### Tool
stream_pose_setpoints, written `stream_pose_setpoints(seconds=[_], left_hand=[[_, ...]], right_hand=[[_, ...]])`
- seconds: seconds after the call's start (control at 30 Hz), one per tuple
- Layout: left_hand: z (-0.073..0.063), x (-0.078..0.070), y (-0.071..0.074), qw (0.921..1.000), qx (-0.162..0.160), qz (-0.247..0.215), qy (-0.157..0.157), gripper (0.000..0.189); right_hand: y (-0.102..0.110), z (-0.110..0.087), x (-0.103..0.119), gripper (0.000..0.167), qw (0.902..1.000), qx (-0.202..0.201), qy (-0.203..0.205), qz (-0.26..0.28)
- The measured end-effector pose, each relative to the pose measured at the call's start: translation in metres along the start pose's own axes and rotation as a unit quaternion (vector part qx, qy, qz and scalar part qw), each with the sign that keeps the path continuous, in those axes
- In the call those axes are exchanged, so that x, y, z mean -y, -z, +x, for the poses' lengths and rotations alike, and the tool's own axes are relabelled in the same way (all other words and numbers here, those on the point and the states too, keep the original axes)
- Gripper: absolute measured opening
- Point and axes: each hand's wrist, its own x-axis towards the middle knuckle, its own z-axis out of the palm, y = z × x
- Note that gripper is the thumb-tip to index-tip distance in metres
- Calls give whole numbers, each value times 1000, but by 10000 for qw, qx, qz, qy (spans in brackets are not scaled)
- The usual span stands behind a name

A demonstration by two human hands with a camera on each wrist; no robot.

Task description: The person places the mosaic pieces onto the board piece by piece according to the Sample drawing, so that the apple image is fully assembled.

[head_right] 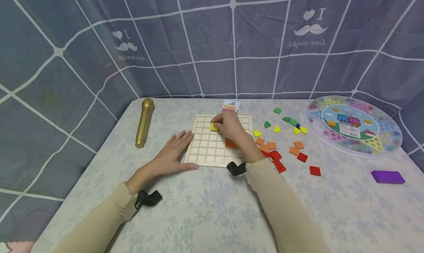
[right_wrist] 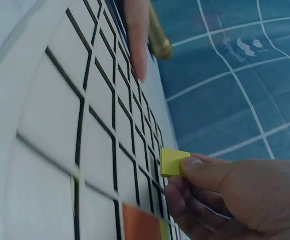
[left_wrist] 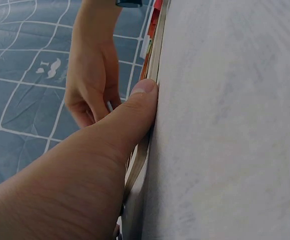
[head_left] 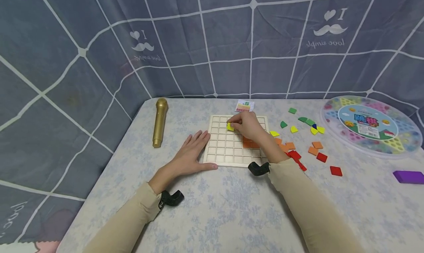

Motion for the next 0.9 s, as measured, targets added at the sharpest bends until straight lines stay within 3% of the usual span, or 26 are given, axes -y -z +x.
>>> stream_pose_setpoints(seconds=[0.23,0.53,0.73,0.9], left_hand=[[0,-3,0,10000,-15,-25,-21,116],[3,-6,-2,10000,21,-46,-79,115],[2,-4,-1,10000,19,-13,-37,116],[1,-1,-1,10000,-40,-30,11,116]], right_hand=[[-22,7,8,20,9998,-150,51,125],[-30,-1,7,16,9990,-400,9,191],[-21,-6,11,19,9989,-322,304,-122],[4,-17,11,21,9985,-43,409,-355]])
